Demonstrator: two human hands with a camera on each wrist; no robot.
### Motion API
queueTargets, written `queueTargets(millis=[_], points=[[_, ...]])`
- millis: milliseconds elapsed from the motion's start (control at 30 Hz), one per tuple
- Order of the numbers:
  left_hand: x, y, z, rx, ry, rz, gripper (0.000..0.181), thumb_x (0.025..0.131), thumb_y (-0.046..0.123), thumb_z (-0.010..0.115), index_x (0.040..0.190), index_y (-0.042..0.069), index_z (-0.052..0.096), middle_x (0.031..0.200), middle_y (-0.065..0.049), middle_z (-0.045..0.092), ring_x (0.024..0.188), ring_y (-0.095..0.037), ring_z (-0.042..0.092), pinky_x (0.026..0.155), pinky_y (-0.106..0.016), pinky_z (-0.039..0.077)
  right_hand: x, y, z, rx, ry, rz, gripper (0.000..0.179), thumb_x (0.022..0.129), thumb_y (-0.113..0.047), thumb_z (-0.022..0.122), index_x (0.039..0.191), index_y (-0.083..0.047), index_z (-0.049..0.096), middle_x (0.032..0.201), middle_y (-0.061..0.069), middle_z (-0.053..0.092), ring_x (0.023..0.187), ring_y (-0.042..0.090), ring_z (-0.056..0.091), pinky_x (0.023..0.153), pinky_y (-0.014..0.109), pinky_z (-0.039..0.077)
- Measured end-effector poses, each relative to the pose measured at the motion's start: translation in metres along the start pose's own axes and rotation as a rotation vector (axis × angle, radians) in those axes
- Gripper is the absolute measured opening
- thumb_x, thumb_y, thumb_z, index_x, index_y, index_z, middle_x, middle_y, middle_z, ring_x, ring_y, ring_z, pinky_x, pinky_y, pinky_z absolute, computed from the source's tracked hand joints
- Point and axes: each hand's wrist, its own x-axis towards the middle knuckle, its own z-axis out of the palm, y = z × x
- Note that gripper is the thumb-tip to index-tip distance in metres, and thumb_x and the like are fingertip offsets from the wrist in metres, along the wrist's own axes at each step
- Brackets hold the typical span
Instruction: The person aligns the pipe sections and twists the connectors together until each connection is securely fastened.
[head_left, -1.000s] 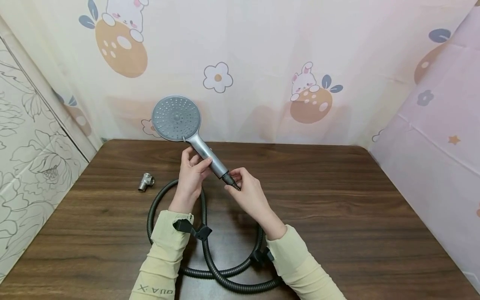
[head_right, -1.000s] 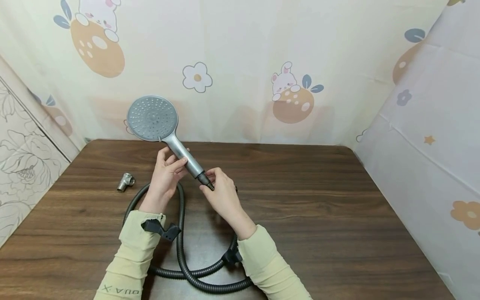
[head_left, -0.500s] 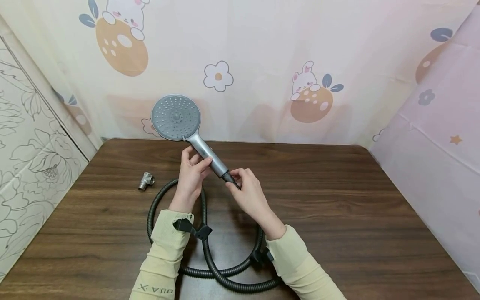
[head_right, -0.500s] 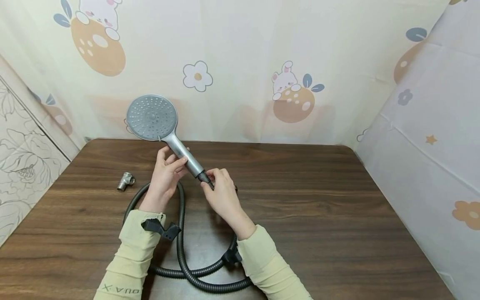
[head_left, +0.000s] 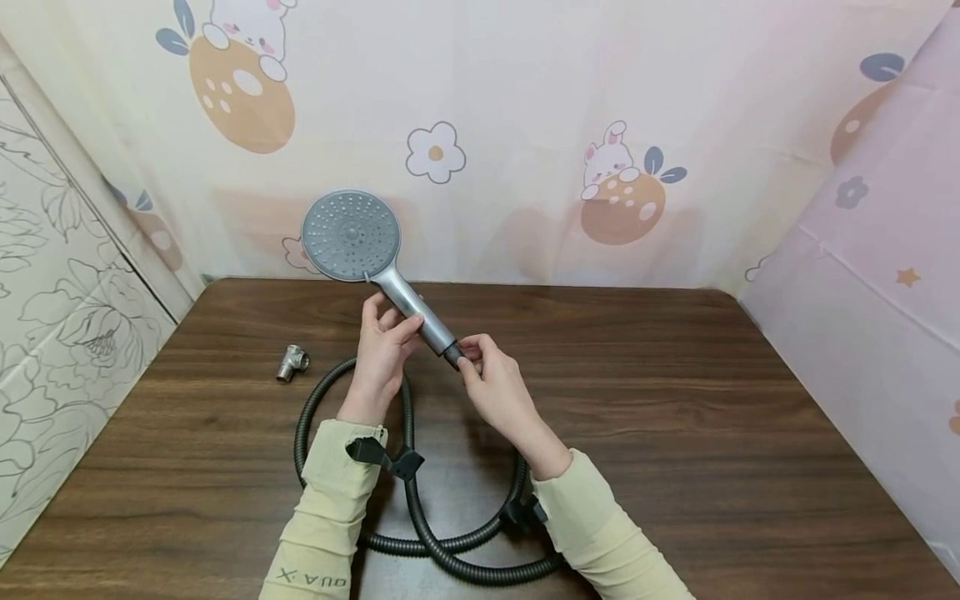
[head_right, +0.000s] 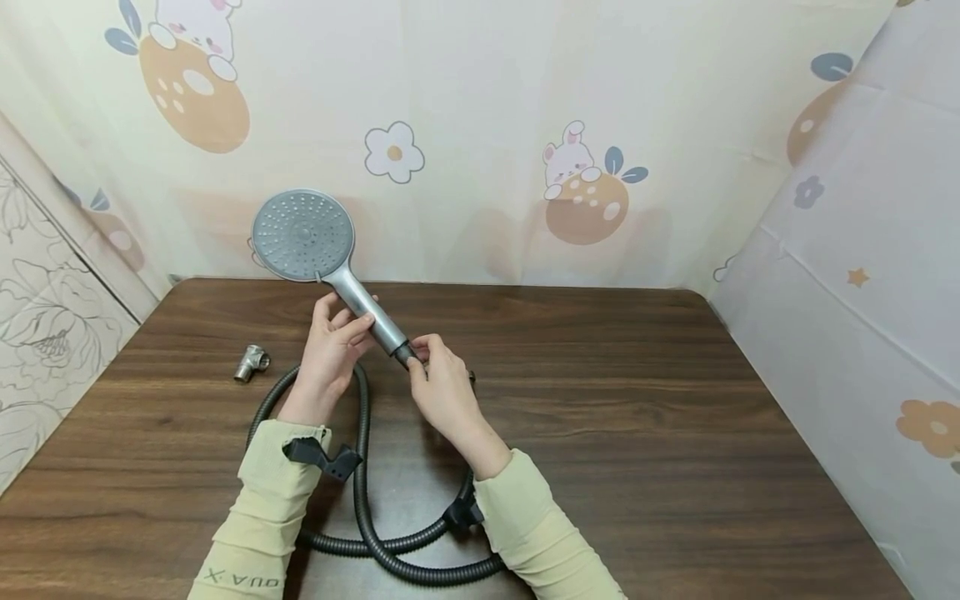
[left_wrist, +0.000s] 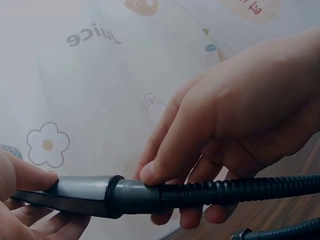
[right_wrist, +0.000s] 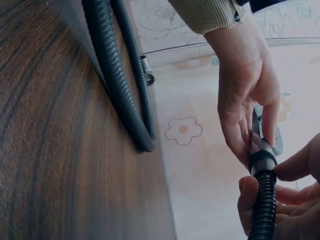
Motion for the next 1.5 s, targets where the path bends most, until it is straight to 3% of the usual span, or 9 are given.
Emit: queueTargets(millis=[267,733,1100,1267,1500], points=[[-0.0004,0.0004,0.0003,0.001,-0.019,-0.007,0.053,0.087,-0.007,0.051,0.129,0.014,0.027,0.133,-0.021,0.043,0.088,-0.01,0.061,0.091,-0.04,0.042,-0.0001,0.0016,-0.001,-0.022,0.008,-0.005,0.035,0.08,-0.015,0.07,0.109,-0.006,0.053,0.096,0.007,0.063,0.077,0.015,0.06,0.068,0.03,0.049],[-0.0006,-0.0007,0.0,0.005,-0.008,-0.003,0.053,0.087,-0.008,0.051,0.129,0.015,0.027,0.127,-0.017,0.048,0.083,-0.009,0.062,0.081,-0.033,0.046,-0.0002,0.0019,0.0003,-0.099,0.066,-0.028,0.027,0.079,-0.014,0.07,0.102,-0.005,0.059,0.093,0.006,0.058,0.078,0.015,0.057,0.069,0.029,0.047],[-0.0013,-0.0004,-0.0004,0.013,-0.009,-0.007,0.055,0.088,-0.007,0.05,0.132,0.013,0.026,0.13,-0.019,0.046,0.087,-0.008,0.062,0.086,-0.036,0.045,-0.0003,0.0022,0.0006,-0.107,0.051,-0.031,0.031,0.077,-0.018,0.072,0.102,-0.005,0.058,0.091,0.005,0.059,0.074,0.014,0.056,0.068,0.028,0.047],[-0.0026,-0.0023,0.0022,-0.001,-0.014,-0.007,0.054,0.087,-0.008,0.051,0.131,0.013,0.026,0.13,-0.021,0.045,0.083,-0.008,0.062,0.078,-0.03,0.048,-0.0005,0.002,-0.0009,-0.087,0.081,0.005,0.038,0.072,-0.02,0.077,0.101,-0.007,0.057,0.088,0.005,0.062,0.071,0.013,0.058,0.065,0.028,0.048],[-0.0028,-0.0051,0.0047,0.018,-0.012,-0.026,0.056,0.087,-0.006,0.052,0.132,0.013,0.025,0.122,-0.015,0.049,0.08,-0.008,0.062,0.074,-0.028,0.049,-0.001,0.0004,-0.0016,-0.094,0.123,0.061,0.03,0.072,-0.021,0.076,0.094,-0.009,0.06,0.079,0.003,0.064,0.067,0.011,0.06,0.059,0.026,0.048]])
